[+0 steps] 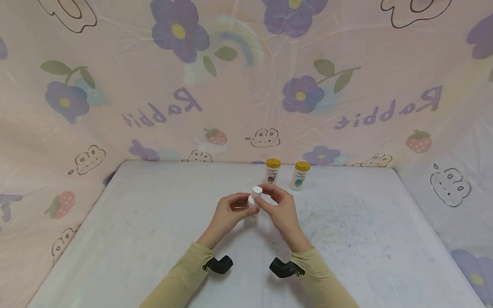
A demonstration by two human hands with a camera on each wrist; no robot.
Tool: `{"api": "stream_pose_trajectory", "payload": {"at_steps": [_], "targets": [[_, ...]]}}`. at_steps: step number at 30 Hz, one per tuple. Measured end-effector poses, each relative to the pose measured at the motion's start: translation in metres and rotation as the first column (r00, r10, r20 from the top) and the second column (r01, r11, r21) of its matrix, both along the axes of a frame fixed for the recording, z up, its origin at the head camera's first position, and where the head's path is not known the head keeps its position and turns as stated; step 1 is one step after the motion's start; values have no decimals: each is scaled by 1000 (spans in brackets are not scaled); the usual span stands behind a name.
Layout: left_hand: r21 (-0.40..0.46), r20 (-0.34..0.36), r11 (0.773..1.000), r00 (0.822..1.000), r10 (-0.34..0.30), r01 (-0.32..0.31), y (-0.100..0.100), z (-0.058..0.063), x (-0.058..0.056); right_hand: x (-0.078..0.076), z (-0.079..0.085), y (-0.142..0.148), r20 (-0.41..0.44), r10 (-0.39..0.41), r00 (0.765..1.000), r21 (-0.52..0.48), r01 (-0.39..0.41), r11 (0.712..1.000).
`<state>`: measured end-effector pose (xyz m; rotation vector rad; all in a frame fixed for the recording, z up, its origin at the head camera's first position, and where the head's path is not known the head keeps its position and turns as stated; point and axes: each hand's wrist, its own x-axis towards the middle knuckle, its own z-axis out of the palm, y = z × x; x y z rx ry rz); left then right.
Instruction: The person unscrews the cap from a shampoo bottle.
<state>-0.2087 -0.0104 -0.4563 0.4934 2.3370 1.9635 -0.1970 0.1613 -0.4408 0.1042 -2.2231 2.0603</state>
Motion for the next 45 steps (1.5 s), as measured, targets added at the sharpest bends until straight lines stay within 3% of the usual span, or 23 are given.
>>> {"api": "stream_pose_trajectory", "payload": {"at_steps": [6, 12, 15, 30, 41, 45], "targets": [[-7, 0, 1000, 1000, -10, 10, -3, 22, 12, 0, 0, 2, -17, 22, 1000, 8, -22, 1000], [-7, -7, 1000, 1000, 1, -1, -1, -3, -2, 1, 2, 2, -44, 31, 999, 18, -30, 999], [-9, -9, 1000, 1000, 5, -6, -1, -8, -5, 0, 2, 2, -43, 38, 998, 10, -38, 999], [-7, -15, 1000, 1000, -1, 1, -1, -10, -6, -1, 2, -10, -67, -68, 995, 16, 69, 997], [-22, 8, 1000, 1000, 8, -7, -1, -12, -5, -2, 0, -11, -58, -89, 994, 37, 91, 995], [-22, 6, 1000, 1000, 4, -4, -1, -13, -5, 7, 18, -14, -25, -63, 998, 53, 64, 997]]}}
